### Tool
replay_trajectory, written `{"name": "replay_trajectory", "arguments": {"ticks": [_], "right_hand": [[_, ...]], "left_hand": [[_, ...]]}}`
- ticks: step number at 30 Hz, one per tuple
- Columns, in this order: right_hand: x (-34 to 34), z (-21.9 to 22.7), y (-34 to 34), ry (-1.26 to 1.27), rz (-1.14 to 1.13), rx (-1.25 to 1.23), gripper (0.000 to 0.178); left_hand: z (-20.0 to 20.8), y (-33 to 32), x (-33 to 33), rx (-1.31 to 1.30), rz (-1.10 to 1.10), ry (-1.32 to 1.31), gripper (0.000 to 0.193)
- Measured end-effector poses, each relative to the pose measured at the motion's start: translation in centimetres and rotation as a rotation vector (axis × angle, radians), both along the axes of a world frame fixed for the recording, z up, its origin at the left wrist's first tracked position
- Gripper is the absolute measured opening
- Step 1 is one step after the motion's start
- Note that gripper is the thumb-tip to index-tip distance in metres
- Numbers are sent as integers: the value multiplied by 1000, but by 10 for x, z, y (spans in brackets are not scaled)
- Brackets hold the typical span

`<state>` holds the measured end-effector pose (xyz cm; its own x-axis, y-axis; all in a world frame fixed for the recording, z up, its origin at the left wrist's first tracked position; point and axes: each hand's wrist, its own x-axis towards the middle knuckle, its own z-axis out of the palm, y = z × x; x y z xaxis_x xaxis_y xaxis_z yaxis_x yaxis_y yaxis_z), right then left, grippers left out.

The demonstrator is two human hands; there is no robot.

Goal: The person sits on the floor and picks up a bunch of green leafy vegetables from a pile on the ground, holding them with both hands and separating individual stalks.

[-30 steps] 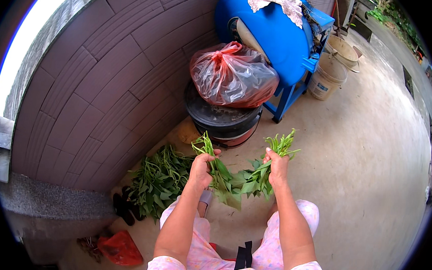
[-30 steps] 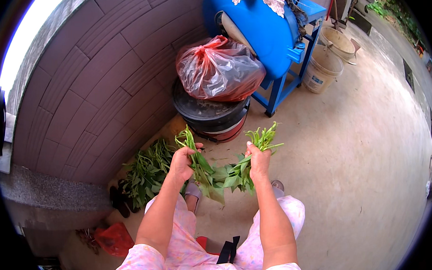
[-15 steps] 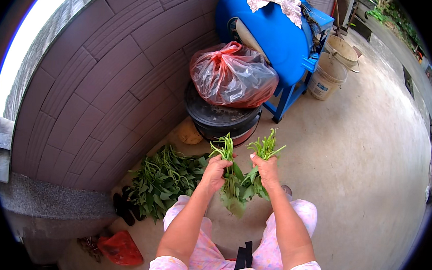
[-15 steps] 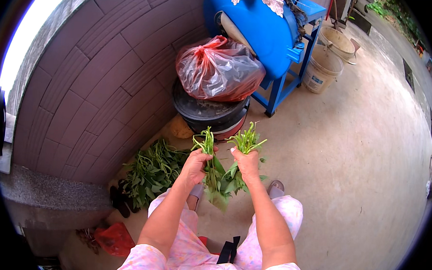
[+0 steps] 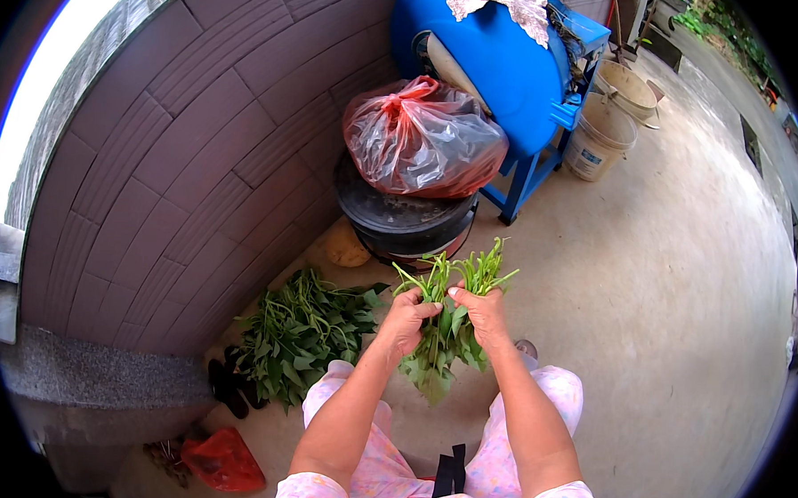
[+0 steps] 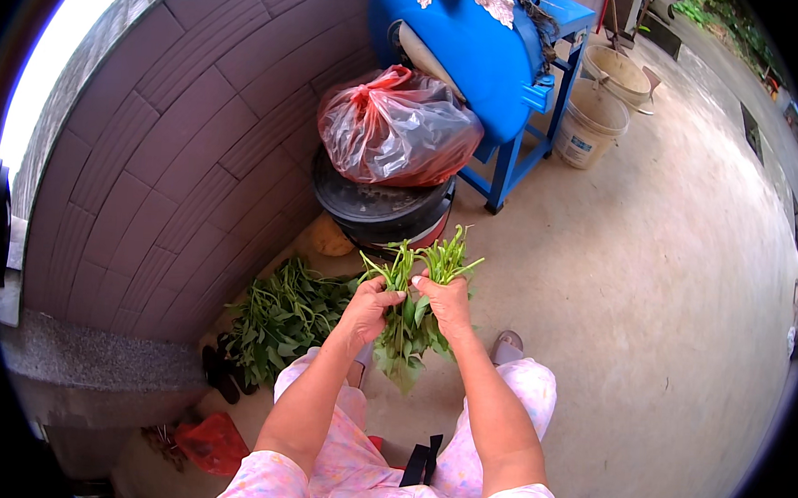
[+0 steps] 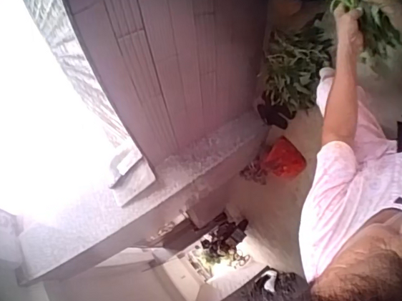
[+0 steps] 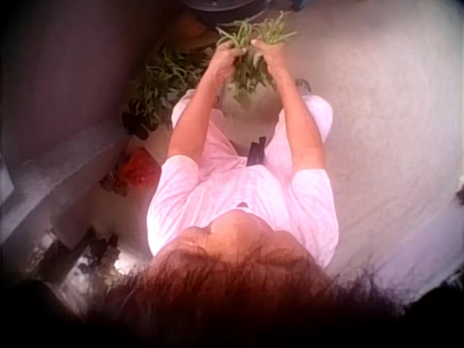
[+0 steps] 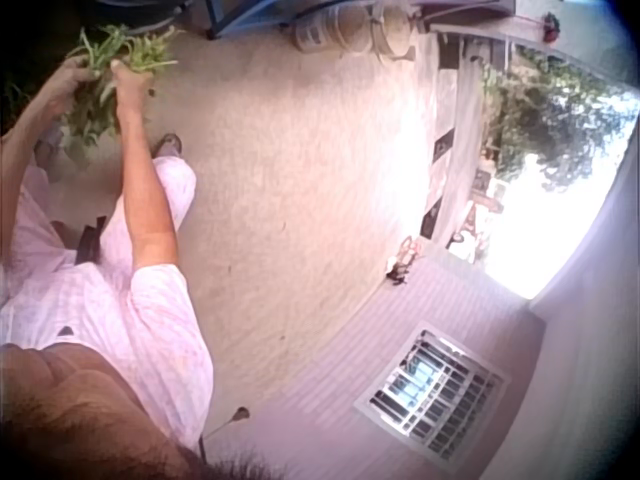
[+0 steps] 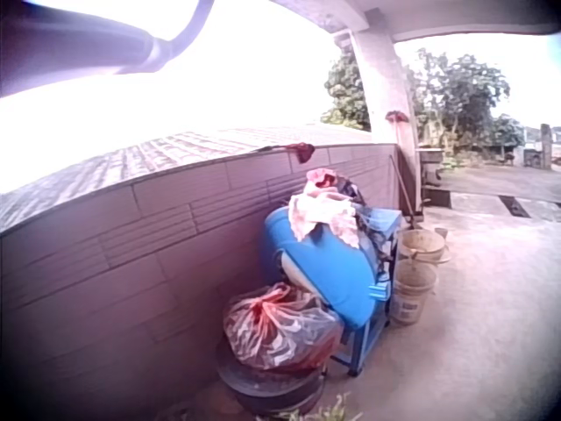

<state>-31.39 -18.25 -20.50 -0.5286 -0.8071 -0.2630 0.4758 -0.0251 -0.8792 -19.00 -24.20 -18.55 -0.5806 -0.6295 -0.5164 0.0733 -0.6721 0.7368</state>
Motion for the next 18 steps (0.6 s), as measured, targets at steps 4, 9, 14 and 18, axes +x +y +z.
{"name": "replay_trajectory", "arguments": {"ticks": [4, 9, 14, 18], "right_hand": [[2, 5, 0, -6, 11, -11, 14], [1, 1, 0, 6, 33, -18, 14], [3, 1, 1, -13, 38, 18, 18], [2, -1, 1, 22, 53, -21, 20]], "left_hand": [[2, 1, -1, 1, 4, -6, 25], [-4, 2, -2, 19, -19, 2, 25], [-5, 2, -1, 8, -16, -3, 24], [-3, 3, -1, 17, -4, -15, 23]]}}
